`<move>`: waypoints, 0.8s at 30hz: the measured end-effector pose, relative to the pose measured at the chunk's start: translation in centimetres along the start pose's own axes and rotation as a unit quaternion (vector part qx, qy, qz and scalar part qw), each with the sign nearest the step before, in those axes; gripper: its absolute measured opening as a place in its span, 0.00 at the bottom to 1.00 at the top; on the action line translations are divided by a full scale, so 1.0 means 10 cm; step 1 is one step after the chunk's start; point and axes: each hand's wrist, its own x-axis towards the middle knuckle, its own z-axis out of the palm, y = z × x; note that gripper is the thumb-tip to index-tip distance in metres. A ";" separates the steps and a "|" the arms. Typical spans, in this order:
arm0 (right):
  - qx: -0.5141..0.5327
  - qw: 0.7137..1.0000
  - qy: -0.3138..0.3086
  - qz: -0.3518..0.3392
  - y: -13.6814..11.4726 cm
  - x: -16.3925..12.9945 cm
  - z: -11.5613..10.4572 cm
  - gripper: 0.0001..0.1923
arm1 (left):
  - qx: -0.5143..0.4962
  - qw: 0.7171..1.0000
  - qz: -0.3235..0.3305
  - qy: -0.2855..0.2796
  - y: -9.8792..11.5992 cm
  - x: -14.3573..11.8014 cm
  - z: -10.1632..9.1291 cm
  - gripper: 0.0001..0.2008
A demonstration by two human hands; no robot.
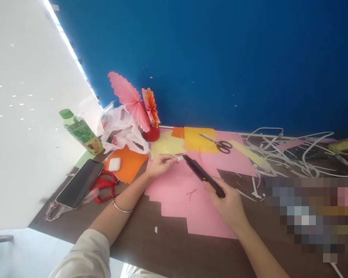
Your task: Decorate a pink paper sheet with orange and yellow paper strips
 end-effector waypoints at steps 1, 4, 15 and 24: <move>-0.001 1.000 0.001 0.000 0.00 0.00 0.00 0.16 | -0.001 1.000 -0.001 0.002 0.00 0.00 0.00 0.17; -0.006 1.000 0.002 -0.003 0.02 -0.01 0.01 0.16 | -0.004 1.000 -0.004 0.002 -0.01 0.00 0.00 0.17; -0.007 1.000 -0.003 0.000 -0.01 0.00 -0.01 0.17 | -0.006 1.000 -0.007 0.005 -0.01 0.01 0.00 0.16; -0.046 0.998 -0.023 -0.031 -0.01 -0.03 -0.03 0.16 | -0.031 0.998 -0.031 0.049 -0.04 0.01 -0.02 0.20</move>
